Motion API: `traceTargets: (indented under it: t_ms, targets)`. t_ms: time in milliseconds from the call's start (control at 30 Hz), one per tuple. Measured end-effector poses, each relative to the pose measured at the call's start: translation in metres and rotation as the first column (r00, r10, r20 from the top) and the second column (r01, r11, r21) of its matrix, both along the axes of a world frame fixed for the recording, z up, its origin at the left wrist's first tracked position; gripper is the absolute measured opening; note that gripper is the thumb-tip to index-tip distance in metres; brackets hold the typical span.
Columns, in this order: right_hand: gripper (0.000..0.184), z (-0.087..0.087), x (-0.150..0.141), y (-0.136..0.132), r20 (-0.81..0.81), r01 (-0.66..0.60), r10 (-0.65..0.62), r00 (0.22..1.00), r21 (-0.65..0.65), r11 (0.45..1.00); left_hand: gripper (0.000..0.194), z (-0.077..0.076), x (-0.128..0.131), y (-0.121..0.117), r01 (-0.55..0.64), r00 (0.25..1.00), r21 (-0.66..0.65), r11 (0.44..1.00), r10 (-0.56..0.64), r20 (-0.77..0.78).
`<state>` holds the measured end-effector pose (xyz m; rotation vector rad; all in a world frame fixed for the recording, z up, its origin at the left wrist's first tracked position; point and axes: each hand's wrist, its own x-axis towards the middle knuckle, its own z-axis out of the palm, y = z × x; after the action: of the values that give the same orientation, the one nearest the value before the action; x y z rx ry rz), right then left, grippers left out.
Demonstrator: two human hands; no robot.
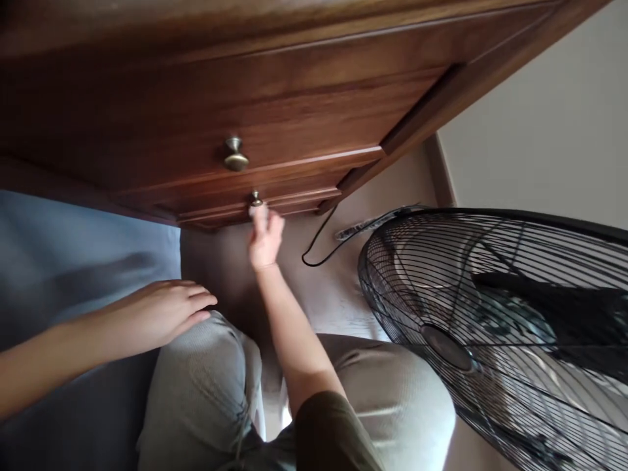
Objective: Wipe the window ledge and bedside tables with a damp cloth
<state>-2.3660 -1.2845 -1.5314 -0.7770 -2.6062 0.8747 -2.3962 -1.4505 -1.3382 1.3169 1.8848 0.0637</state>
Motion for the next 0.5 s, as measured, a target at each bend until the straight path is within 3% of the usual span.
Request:
traceTargets:
  t_ms: [67,133,233,367,433,500]
  targets:
    - [0.051,0.005,-0.012,-0.056,0.044,-0.204,0.206,0.978,-0.039,0.978,0.025,0.002,-0.002,0.001,0.038,0.999,-0.049,0.998,-0.039,-0.024]
    - [0.051,0.013,-0.023,-0.097,0.067,-0.312,0.319,0.945,-0.09,0.946,0.024,0.001,-0.004,0.0,0.047,0.997,-0.066,0.997,-0.051,-0.061]
    - [0.054,0.019,-0.031,-0.121,0.024,-0.33,0.343,0.939,-0.215,0.919,0.022,-0.001,-0.008,-0.002,0.042,0.991,-0.054,0.998,-0.049,-0.121]
    - [0.054,0.006,-0.012,-0.09,-0.188,-0.376,0.326,0.927,-0.43,0.821,0.022,-0.005,-0.008,-0.005,0.032,0.978,-0.024,0.999,-0.036,-0.204]
    - [0.057,-0.006,0.006,-0.057,-0.162,-0.174,0.11,0.981,-0.472,0.864,0.022,-0.008,-0.005,-0.009,0.028,0.975,-0.005,1.0,-0.028,-0.221]
    - [0.062,-0.018,0.023,-0.018,-0.058,0.195,-0.241,0.969,-0.424,0.884,0.024,-0.014,-0.002,-0.014,0.011,0.977,0.027,1.0,-0.005,-0.212]
